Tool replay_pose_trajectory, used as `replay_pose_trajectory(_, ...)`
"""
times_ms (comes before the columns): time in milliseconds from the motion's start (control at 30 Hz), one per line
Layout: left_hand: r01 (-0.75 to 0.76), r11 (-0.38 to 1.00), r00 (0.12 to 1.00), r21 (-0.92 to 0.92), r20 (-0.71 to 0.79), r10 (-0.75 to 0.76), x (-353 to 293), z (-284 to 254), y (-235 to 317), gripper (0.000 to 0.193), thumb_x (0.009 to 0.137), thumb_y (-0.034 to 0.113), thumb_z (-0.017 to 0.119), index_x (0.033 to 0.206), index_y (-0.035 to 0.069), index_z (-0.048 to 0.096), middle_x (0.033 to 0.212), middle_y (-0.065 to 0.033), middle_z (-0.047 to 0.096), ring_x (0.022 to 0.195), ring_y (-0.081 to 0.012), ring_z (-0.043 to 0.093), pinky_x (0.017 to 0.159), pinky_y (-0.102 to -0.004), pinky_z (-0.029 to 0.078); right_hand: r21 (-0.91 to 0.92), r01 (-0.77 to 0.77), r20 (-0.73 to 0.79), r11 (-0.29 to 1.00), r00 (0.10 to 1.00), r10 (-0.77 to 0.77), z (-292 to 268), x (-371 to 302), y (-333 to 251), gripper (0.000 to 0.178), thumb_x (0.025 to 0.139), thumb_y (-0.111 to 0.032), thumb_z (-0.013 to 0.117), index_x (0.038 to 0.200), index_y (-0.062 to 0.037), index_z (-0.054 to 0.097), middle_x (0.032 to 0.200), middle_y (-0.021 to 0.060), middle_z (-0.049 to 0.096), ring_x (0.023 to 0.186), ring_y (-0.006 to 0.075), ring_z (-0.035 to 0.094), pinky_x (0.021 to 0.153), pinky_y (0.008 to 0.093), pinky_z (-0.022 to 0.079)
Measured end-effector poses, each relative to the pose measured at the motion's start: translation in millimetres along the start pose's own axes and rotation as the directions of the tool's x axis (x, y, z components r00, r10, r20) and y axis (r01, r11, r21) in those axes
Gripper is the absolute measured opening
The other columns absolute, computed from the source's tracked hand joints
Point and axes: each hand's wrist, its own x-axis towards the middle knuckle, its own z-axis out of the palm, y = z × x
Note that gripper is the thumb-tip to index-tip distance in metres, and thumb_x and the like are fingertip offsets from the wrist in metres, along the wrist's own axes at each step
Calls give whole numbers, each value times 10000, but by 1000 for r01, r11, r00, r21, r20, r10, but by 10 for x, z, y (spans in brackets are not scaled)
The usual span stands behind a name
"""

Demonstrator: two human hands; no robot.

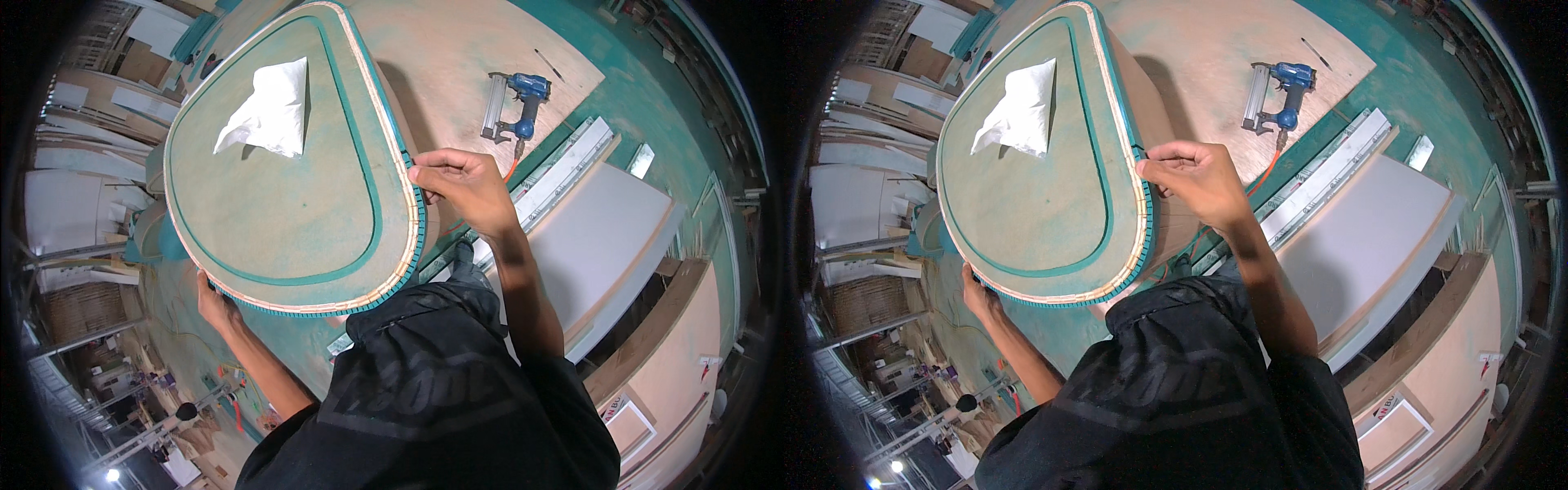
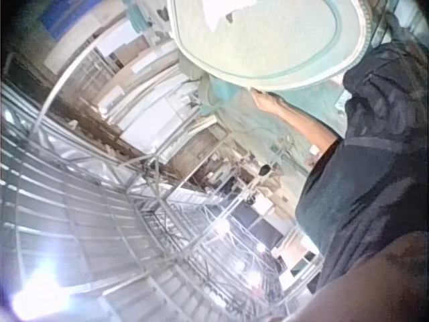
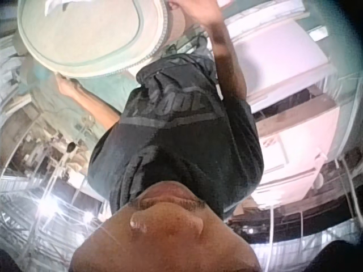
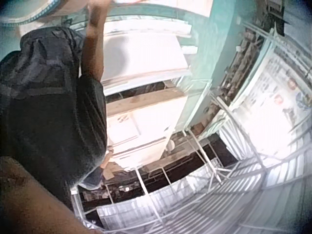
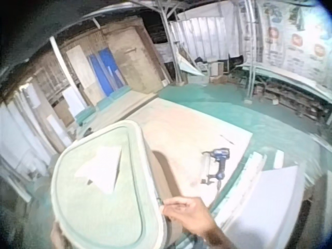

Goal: The person uses a pneumatic nail gun to attach a green patterned decorative strip along the curved edge of a wooden furniture component, holding the strip in place by hand while firing nails into it.

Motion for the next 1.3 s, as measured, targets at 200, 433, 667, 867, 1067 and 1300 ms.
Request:
replay_pose_trajectory(200,25,1000,999,1,-44,-25,14,-9,-28,419,1021,227,609,1231,-135,608,1168,-161,671,994,-229,668,829,-363,541,125,10,-17,992,1000,-8,53,-9,16,291,909,-110,766,1085,107,686,947,104,735,840,106,684,732,215,546)
replay_pose_trajectory(433,49,998,995,48,-86,-45,-7,37,11,393,1005,221,624,1217,-110,635,1156,-142,678,991,-218,663,836,-353,536,110,10,-8,994,1000,-9,56,24,-20,296,919,-70,748,1116,132,660,1008,153,731,895,125,691,794,229,561)
replay_pose_trajectory(667,-21,996,999,91,-40,24,112,-138,-76,434,1004,201,616,1292,-123,603,1223,-165,664,1047,-228,654,898,-357,519,109,20,5,994,1000,-21,89,4,-53,338,927,-45,726,1154,183,624,1037,195,723,946,161,694,833,247,565)
replay_pose_trajectory(867,-80,993,995,86,-55,85,103,-119,-95,420,1011,224,593,1280,-97,617,1162,-145,686,975,-229,683,802,-328,549,-20,20,31,1000,999,-19,78,6,-154,306,927,-55,718,1128,167,652,1018,184,732,931,150,697,817,238,563)
replay_pose_trajectory(1067,-5,1000,986,-31,-167,0,-5,86,-53,396,975,127,625,1271,-137,612,1178,-189,684,956,-261,695,811,-362,578,-105,21,-42,994,999,-25,121,-19,-119,302,946,-89,705,1137,143,669,996,147,737,902,130,691,804,236,553)
replay_pose_trajectory(1300,-57,996,957,-67,-289,35,-224,339,23,337,926,72,617,1184,-136,676,1114,-183,716,935,-239,697,816,-347,565,-298,253,-177,921,933,-313,367,-99,128,274,985,-94,656,1142,128,679,1019,126,696,931,112,638,828,231,504)
